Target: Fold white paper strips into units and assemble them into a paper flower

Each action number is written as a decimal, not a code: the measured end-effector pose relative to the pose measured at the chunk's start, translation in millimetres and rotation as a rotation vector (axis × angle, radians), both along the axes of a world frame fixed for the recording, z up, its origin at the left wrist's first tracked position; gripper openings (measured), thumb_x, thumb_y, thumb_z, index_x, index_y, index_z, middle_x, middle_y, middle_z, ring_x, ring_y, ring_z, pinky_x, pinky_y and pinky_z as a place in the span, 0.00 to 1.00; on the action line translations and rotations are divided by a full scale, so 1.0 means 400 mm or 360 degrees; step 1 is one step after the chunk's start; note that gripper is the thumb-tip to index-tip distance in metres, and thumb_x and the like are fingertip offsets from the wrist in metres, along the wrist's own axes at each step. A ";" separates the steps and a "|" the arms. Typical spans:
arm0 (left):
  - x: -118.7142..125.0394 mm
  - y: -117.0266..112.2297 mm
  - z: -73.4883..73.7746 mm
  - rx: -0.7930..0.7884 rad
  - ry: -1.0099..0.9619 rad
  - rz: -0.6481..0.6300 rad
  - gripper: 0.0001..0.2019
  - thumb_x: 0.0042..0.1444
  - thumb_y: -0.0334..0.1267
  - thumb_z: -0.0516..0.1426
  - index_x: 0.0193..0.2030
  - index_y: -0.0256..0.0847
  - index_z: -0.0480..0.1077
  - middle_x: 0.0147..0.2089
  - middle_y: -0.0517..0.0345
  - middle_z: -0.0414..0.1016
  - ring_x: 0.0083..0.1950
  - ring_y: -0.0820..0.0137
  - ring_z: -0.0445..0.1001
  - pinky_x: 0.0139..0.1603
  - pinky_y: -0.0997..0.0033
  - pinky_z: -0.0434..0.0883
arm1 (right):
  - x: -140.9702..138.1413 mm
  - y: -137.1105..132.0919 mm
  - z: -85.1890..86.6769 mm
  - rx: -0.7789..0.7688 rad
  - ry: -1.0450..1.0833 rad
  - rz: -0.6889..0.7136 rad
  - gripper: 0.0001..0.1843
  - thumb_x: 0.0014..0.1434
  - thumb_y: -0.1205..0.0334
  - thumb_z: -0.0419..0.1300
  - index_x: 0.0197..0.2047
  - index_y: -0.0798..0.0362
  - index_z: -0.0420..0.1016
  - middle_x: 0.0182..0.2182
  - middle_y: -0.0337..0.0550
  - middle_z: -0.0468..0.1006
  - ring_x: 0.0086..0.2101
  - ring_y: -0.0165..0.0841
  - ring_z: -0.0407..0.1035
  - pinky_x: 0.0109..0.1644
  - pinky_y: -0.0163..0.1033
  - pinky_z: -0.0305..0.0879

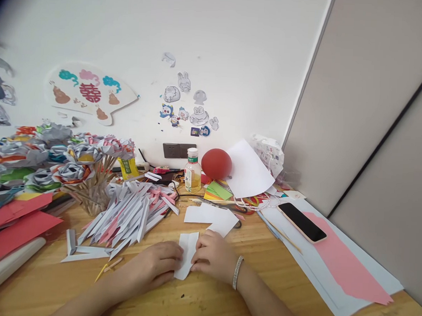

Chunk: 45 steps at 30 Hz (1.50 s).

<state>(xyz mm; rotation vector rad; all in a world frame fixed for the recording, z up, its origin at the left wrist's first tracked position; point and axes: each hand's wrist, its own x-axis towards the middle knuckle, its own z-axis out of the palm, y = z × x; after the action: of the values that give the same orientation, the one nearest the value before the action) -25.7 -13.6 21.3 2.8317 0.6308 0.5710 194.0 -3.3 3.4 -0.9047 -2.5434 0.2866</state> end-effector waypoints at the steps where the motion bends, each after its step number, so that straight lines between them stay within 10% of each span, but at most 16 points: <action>1: -0.001 0.000 0.002 -0.0037 -0.0003 -0.0003 0.12 0.59 0.35 0.48 0.38 0.41 0.72 0.39 0.52 0.73 0.44 0.68 0.70 0.47 0.67 0.67 | 0.000 0.000 0.001 -0.0025 0.0015 -0.0005 0.08 0.51 0.55 0.62 0.31 0.50 0.77 0.31 0.41 0.72 0.36 0.34 0.63 0.40 0.39 0.58; 16: 0.021 0.007 -0.016 -0.0464 -0.0221 0.0340 0.04 0.51 0.34 0.58 0.26 0.39 0.72 0.33 0.58 0.71 0.40 0.70 0.67 0.43 0.70 0.64 | -0.018 -0.004 0.005 -0.0551 0.0283 -0.0294 0.07 0.44 0.60 0.67 0.26 0.53 0.76 0.31 0.40 0.71 0.38 0.34 0.63 0.44 0.38 0.59; 31: 0.051 0.009 -0.027 -0.0529 -0.0155 0.0694 0.05 0.48 0.35 0.58 0.24 0.40 0.70 0.33 0.57 0.69 0.39 0.68 0.65 0.40 0.70 0.60 | -0.040 -0.006 -0.015 -0.0542 0.0334 -0.0475 0.08 0.42 0.63 0.68 0.22 0.52 0.71 0.29 0.37 0.69 0.37 0.33 0.62 0.40 0.36 0.55; 45: 0.025 0.017 -0.025 -0.0629 -0.0122 0.0408 0.00 0.46 0.35 0.60 0.26 0.43 0.73 0.35 0.60 0.68 0.43 0.69 0.64 0.45 0.72 0.60 | -0.018 -0.004 -0.010 -0.0578 0.0311 -0.0259 0.03 0.47 0.63 0.66 0.27 0.51 0.75 0.33 0.39 0.68 0.39 0.33 0.61 0.45 0.36 0.56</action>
<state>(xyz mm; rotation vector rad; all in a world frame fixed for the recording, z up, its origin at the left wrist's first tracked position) -15.9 -6.6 11.5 2.3681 0.9796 0.5231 186.6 -4.9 -0.8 -1.1458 -2.2597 0.7647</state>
